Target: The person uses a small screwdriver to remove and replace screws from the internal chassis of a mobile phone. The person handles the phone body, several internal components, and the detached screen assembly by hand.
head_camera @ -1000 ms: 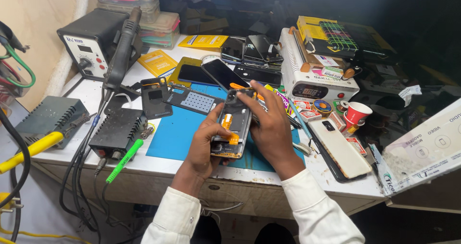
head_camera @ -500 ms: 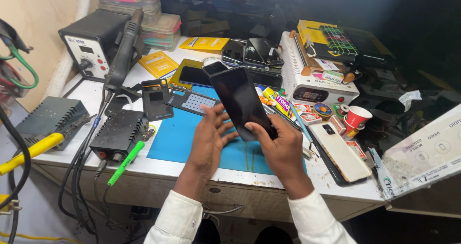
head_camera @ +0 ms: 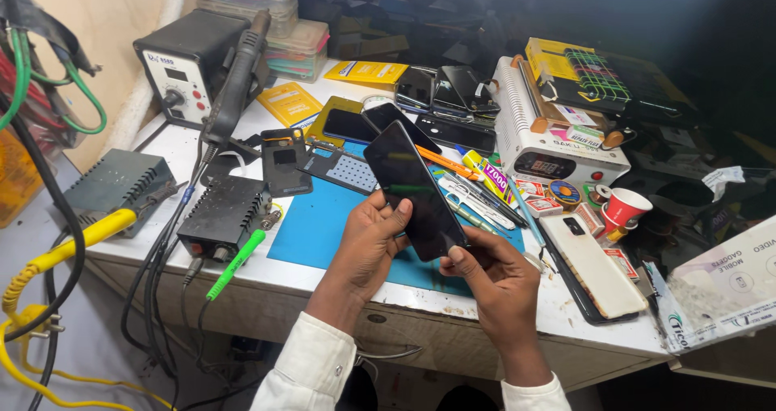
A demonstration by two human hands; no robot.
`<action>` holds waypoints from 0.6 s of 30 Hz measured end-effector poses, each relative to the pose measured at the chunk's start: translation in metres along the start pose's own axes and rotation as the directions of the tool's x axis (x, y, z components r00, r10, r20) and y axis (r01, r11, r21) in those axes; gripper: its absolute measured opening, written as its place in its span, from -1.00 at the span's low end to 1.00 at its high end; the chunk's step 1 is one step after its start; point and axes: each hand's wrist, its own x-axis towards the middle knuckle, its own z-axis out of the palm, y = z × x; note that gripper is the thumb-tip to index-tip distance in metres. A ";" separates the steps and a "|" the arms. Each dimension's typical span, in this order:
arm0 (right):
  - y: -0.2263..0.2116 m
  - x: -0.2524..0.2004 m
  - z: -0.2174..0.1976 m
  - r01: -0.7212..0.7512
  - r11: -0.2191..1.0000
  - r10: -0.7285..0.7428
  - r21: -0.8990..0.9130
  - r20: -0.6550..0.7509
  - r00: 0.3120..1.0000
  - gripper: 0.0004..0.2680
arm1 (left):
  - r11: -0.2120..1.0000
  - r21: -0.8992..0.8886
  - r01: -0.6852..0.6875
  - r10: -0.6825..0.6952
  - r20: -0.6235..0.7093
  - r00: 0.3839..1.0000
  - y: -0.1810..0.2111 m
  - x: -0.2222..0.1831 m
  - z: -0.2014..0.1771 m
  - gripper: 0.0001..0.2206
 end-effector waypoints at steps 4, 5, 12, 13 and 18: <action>0.000 -0.004 -0.003 0.034 0.998 -0.033 -0.044 0.026 0.999 -0.76 | 1.000 -0.009 -0.004 0.004 0.061 0.998 0.000 0.000 -0.002 -0.73; -0.002 -0.004 -0.002 0.041 0.997 -0.040 -0.061 0.018 0.999 -0.76 | 1.000 -0.003 0.015 -0.014 0.056 0.998 0.001 0.000 -0.001 -0.72; -0.018 -0.009 0.013 0.204 0.943 -0.186 -0.261 0.089 0.978 -0.78 | 0.994 -0.074 0.078 -0.076 0.035 0.996 0.013 -0.007 0.011 -0.67; -0.021 -0.009 0.017 0.317 0.880 -0.264 -0.354 0.190 0.945 -0.78 | 0.994 -0.073 0.080 -0.078 0.036 0.996 0.014 -0.006 0.013 -0.67; -0.032 -0.011 0.029 0.391 0.759 -0.249 -0.522 0.322 0.913 -0.78 | 0.995 -0.098 0.027 -0.039 -0.125 0.991 0.007 -0.002 0.010 -0.49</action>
